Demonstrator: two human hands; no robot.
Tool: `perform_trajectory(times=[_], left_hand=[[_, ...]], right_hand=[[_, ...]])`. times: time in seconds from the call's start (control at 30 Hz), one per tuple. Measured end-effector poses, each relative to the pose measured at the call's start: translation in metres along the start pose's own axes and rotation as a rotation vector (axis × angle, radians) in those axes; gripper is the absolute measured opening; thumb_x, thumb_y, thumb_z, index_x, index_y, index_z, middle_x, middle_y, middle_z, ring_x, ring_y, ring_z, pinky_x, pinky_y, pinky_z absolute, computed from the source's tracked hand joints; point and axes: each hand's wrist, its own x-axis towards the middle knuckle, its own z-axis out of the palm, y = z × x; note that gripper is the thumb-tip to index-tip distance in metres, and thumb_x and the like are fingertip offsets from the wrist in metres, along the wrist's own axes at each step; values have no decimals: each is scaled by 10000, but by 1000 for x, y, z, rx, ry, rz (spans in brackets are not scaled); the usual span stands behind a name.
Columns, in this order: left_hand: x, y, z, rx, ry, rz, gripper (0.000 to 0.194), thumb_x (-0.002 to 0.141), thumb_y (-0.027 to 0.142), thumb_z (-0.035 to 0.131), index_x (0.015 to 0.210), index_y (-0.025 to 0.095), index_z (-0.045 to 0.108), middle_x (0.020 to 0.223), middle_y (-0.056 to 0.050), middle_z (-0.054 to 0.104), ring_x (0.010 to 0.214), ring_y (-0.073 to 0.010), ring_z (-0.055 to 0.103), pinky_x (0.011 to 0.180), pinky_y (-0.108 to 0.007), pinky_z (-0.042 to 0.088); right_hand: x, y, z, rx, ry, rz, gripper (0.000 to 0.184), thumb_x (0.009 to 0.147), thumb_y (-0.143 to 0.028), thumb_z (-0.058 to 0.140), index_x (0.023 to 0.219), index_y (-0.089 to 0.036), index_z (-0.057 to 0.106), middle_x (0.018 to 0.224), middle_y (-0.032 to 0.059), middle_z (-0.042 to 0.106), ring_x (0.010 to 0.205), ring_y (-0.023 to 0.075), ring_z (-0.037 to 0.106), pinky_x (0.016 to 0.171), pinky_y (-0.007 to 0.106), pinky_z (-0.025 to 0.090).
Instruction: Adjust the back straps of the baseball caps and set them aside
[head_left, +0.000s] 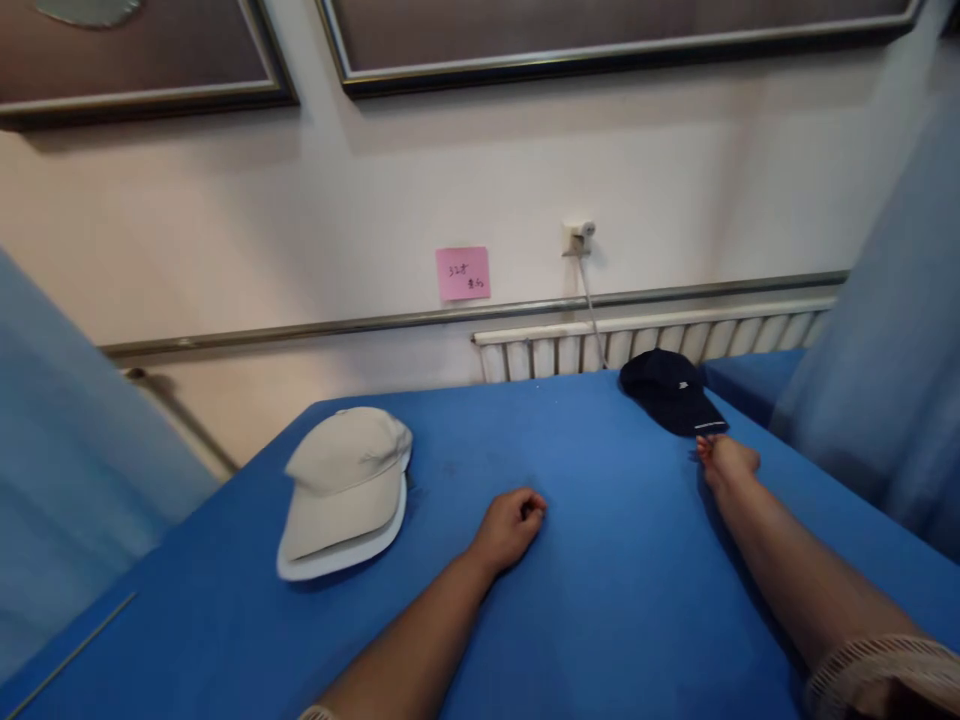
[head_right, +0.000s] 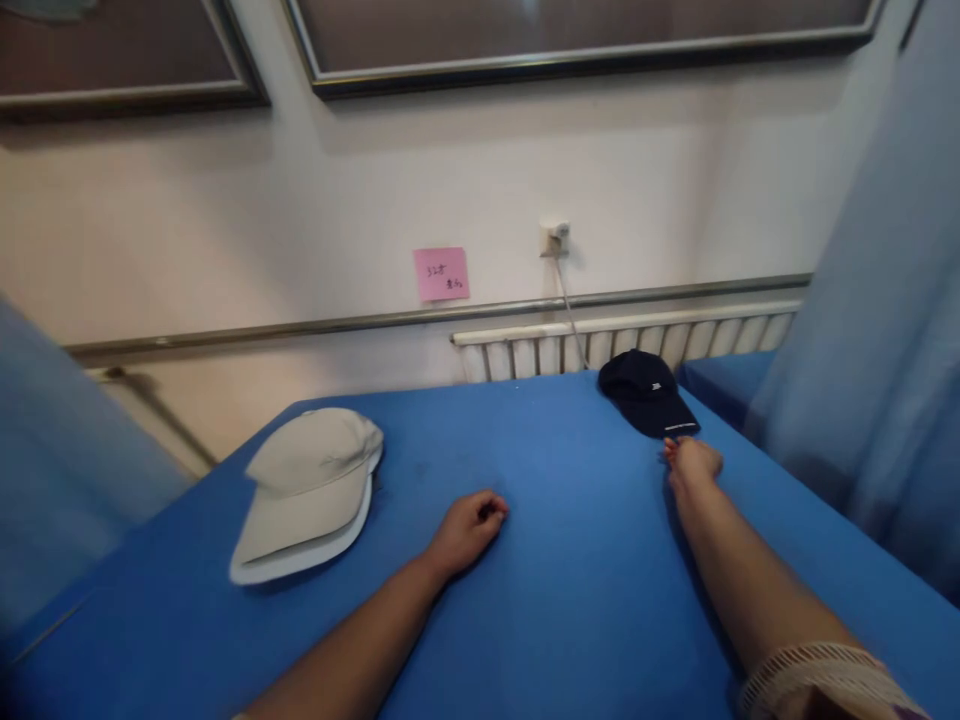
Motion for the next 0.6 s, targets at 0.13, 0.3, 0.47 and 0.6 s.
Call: perform_trajectory(times=[0.13, 0.3, 0.47, 0.6], left_hand=[[-7, 1, 8, 52, -8, 15, 189, 790, 205, 493, 892, 184, 651, 845, -43, 678, 757, -166, 588, 717, -286, 457], [-16, 10, -2, 85, 73, 37, 195, 804, 168, 487, 913, 189, 647, 916, -67, 680, 820, -179, 595, 784, -310, 469], [-41, 10, -78, 213, 629, -39, 270, 865, 179, 429, 1087, 179, 581, 1062, -90, 641, 884, -183, 595, 844, -332, 472], [-87, -4, -134, 452, 842, -91, 275, 853, 225, 459, 1094, 171, 578, 1069, -102, 632, 973, -227, 590, 913, -359, 447]], right_hand=[[-60, 26, 8, -55, 40, 14, 203, 699, -22, 521, 728, -206, 441, 535, -70, 482, 426, 79, 486, 382, 160, 403], [-184, 88, 35, -122, -358, 159, 237, 654, -61, 638, 844, -194, 590, 654, -3, 624, 598, 131, 618, 494, 199, 494], [-258, 122, 43, -374, -800, 208, 292, 642, -55, 676, 899, -186, 633, 677, 1, 657, 549, 104, 588, 489, 184, 444], [-241, 109, 36, -405, -1045, 242, 199, 691, -161, 704, 876, -164, 631, 744, 26, 670, 581, 115, 601, 504, 203, 444]])
